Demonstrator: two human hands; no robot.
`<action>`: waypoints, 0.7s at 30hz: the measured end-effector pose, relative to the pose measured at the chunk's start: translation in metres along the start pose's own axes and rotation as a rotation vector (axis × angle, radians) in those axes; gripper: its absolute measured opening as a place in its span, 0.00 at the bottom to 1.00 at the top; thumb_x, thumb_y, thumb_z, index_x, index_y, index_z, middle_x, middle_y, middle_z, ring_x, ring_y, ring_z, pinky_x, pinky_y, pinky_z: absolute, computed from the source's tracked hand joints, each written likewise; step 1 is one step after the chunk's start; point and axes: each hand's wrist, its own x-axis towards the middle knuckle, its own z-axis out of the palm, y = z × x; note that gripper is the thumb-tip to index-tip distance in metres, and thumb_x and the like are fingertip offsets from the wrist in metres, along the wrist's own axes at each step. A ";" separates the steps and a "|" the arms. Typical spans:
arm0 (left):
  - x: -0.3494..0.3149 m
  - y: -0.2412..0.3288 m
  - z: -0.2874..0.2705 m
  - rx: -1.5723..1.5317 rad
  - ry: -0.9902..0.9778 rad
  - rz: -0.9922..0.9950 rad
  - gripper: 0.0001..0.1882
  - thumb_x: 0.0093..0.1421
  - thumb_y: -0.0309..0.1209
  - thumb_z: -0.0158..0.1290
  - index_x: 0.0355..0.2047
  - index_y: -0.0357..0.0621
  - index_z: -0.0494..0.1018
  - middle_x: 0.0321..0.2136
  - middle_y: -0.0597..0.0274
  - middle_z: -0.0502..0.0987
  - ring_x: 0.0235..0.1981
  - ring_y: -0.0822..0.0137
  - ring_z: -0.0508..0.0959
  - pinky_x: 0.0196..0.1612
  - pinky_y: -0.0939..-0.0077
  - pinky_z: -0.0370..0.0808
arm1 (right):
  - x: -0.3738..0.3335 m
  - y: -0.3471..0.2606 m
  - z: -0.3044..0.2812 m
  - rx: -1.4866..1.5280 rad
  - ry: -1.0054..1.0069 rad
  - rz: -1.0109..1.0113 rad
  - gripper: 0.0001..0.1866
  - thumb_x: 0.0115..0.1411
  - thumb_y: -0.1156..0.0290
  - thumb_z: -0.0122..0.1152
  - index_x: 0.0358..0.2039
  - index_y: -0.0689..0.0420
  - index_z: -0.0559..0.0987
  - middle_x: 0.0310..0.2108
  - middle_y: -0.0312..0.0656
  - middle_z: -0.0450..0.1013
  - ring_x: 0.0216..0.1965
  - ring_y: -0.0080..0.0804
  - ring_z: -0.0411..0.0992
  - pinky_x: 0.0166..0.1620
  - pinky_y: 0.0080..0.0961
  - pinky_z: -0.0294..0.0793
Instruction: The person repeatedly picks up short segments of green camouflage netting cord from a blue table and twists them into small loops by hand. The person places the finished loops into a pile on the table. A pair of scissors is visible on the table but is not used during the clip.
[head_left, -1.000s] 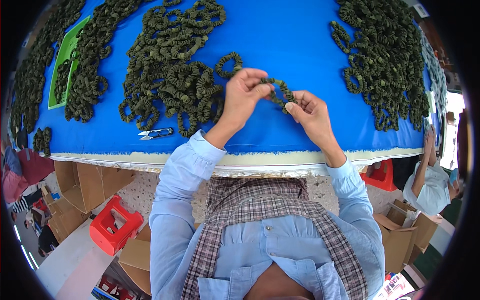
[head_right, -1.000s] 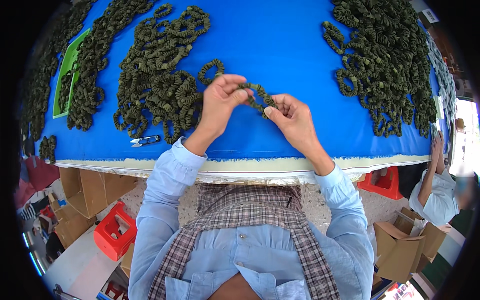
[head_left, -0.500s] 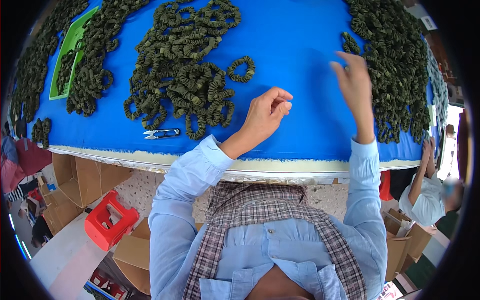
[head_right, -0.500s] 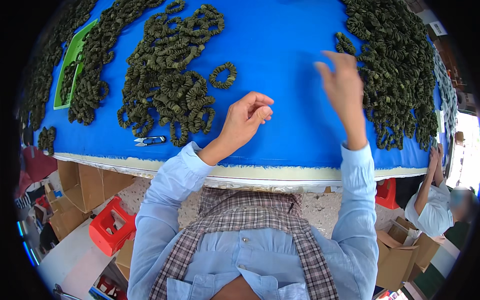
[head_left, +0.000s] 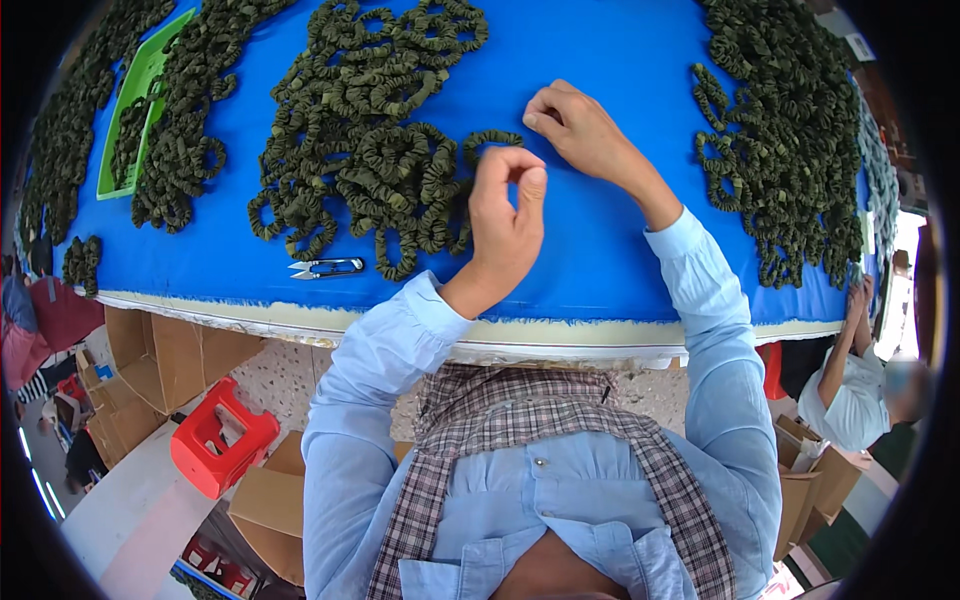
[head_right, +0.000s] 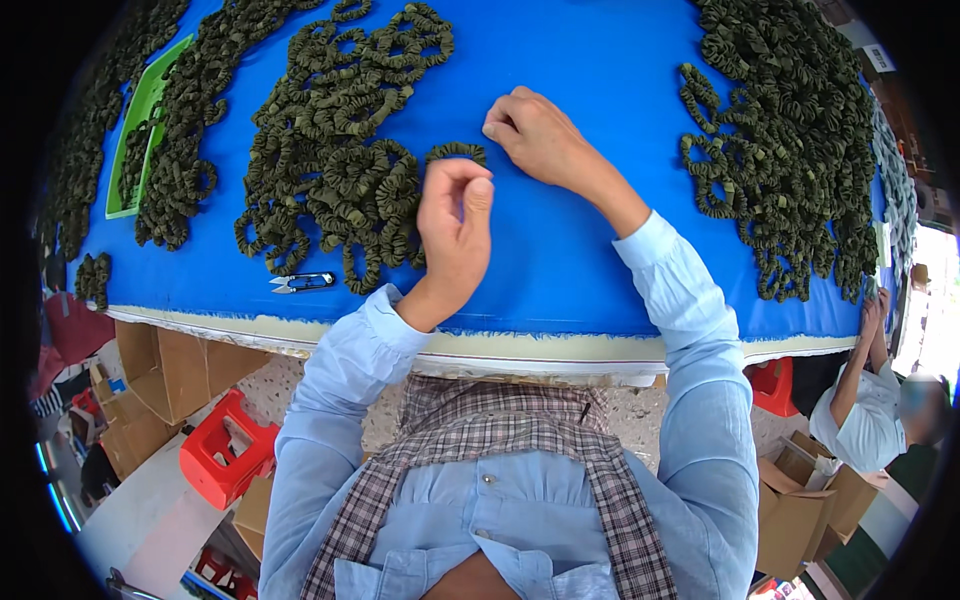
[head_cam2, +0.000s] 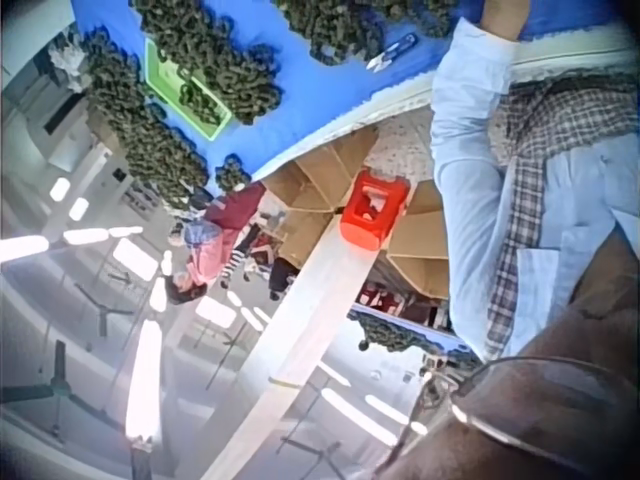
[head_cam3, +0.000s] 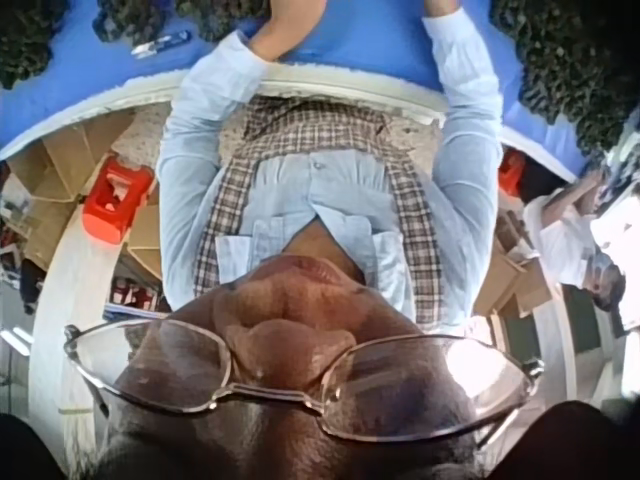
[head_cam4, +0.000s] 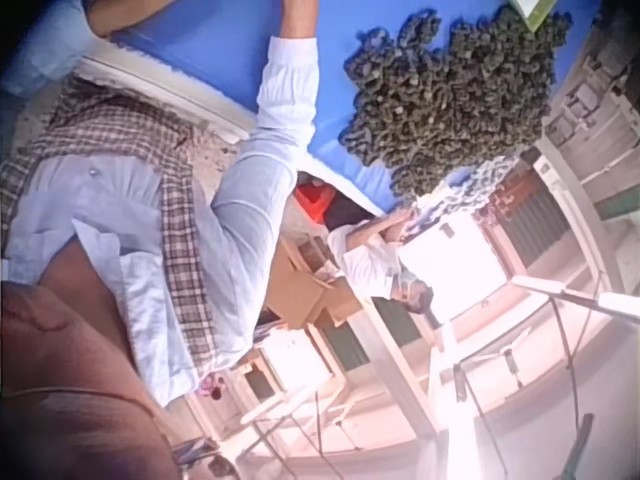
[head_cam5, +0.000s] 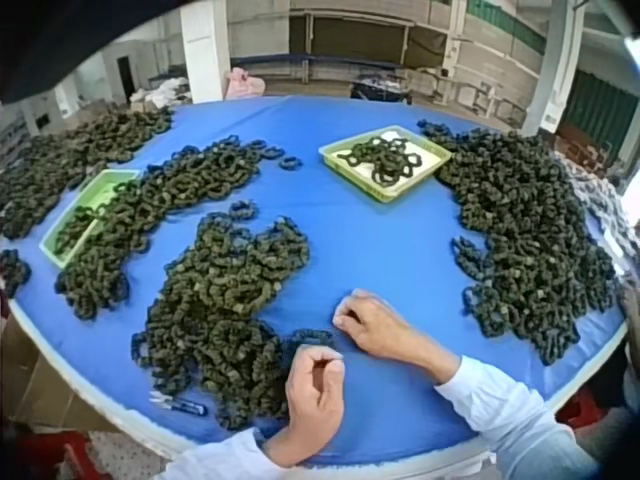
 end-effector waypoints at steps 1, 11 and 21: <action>0.004 -0.001 -0.002 0.051 0.053 0.050 0.05 0.66 0.27 0.46 0.39 0.38 0.66 0.34 0.65 0.69 0.32 0.78 0.67 0.36 0.85 0.67 | -0.007 0.000 -0.003 -0.005 0.008 0.012 0.09 0.59 0.69 0.58 0.34 0.61 0.78 0.30 0.42 0.70 0.31 0.34 0.70 0.36 0.28 0.69; 0.028 0.006 -0.013 -0.191 0.260 0.064 0.09 0.64 0.20 0.40 0.45 0.36 0.63 0.40 0.55 0.70 0.42 0.68 0.73 0.50 0.72 0.71 | -0.046 -0.026 0.029 0.036 0.100 -0.249 0.15 0.48 0.79 0.65 0.39 0.59 0.76 0.40 0.46 0.65 0.40 0.44 0.70 0.41 0.35 0.72; 0.017 0.005 -0.005 0.120 -0.161 0.062 0.12 0.60 0.22 0.52 0.43 0.35 0.67 0.39 0.56 0.73 0.41 0.68 0.74 0.48 0.75 0.71 | -0.077 -0.026 -0.011 0.042 0.190 -0.213 0.11 0.53 0.73 0.64 0.37 0.60 0.75 0.36 0.41 0.73 0.40 0.41 0.68 0.46 0.32 0.66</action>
